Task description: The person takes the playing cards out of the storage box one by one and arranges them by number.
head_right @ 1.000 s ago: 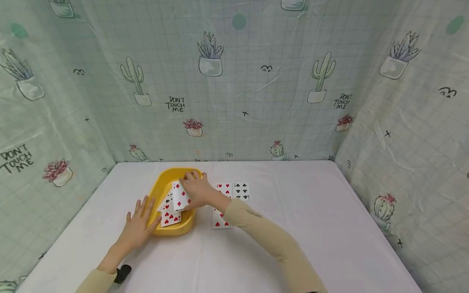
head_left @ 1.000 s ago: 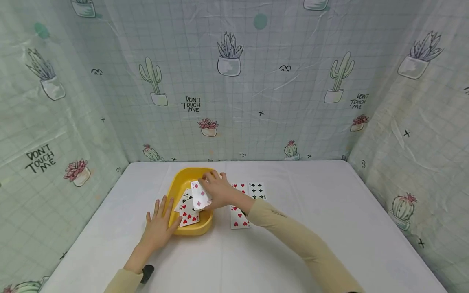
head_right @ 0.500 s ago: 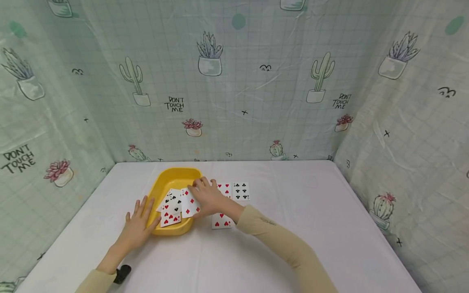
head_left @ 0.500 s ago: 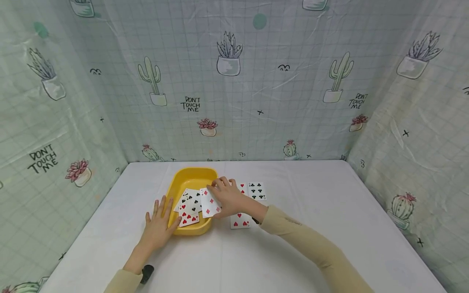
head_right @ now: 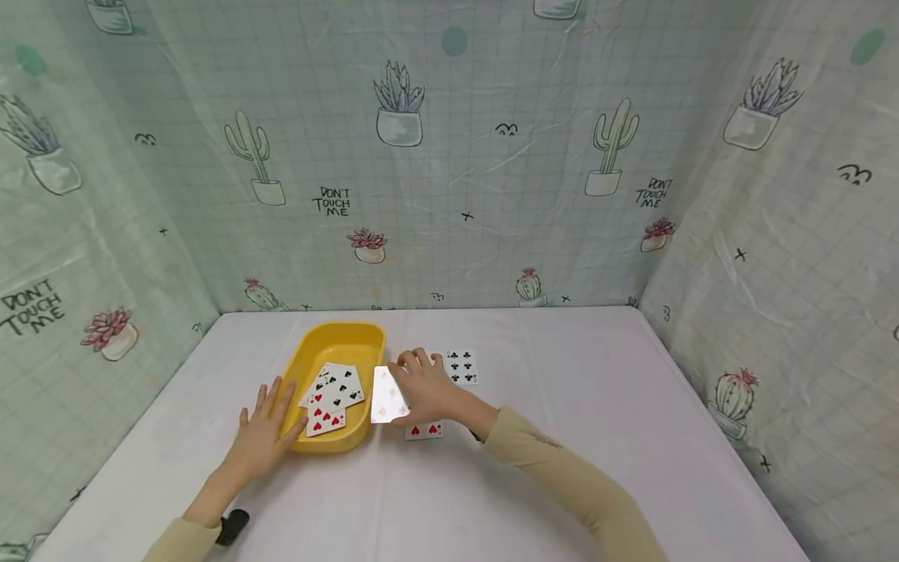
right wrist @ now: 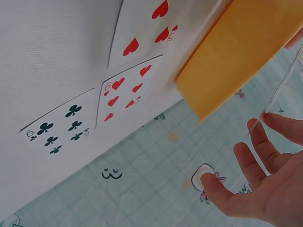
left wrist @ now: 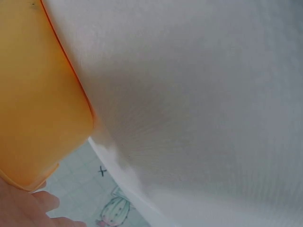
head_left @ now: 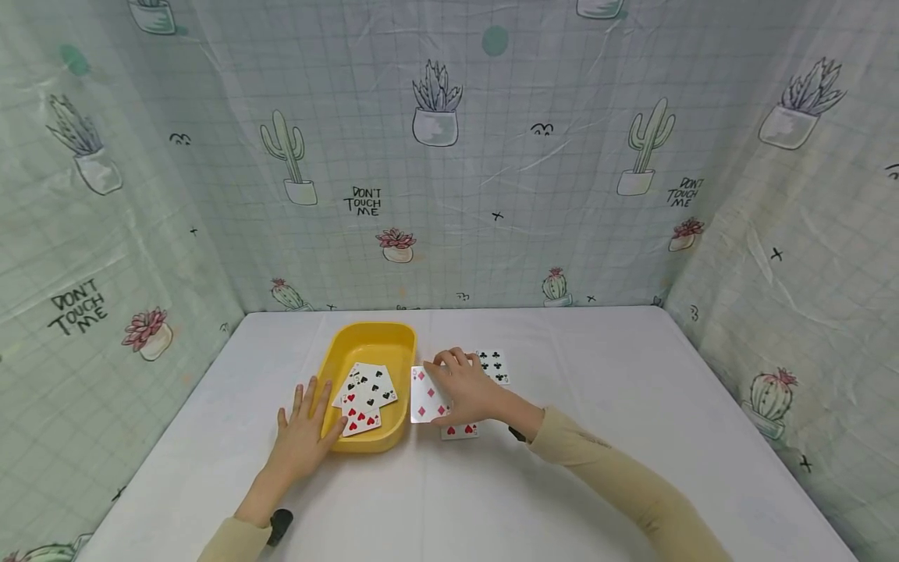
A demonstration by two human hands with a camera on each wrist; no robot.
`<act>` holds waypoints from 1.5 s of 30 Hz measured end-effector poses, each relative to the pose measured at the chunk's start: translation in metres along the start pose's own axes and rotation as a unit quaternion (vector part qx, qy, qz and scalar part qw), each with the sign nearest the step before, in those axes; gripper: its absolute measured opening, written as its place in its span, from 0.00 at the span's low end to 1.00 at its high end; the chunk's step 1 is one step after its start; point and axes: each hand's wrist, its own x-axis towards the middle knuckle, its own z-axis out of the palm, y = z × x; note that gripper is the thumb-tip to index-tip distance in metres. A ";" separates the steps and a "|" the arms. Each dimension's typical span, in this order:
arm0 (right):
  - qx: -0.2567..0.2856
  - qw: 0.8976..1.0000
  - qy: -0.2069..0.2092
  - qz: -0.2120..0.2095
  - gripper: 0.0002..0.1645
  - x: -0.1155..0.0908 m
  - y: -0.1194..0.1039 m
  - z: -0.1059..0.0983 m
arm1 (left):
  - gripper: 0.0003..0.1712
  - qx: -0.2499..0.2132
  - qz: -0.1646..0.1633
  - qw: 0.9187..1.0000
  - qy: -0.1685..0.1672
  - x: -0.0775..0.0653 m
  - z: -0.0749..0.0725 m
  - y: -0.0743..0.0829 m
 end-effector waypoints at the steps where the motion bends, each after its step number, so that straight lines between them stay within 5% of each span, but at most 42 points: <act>1: 0.000 1.000 -0.002 0.002 0.53 -0.003 0.002 0.000 | 0.41 -0.001 0.000 1.000 0.001 0.000 0.000 0.000; 29: -0.040 0.999 0.033 0.007 0.51 -0.067 0.042 0.018 | 0.41 -0.001 0.001 1.000 0.000 -0.003 -0.001 0.002; 45: -0.037 0.999 0.005 0.022 0.51 -0.071 0.061 0.032 | 0.41 -0.006 0.002 1.000 0.002 -0.002 0.000 -0.002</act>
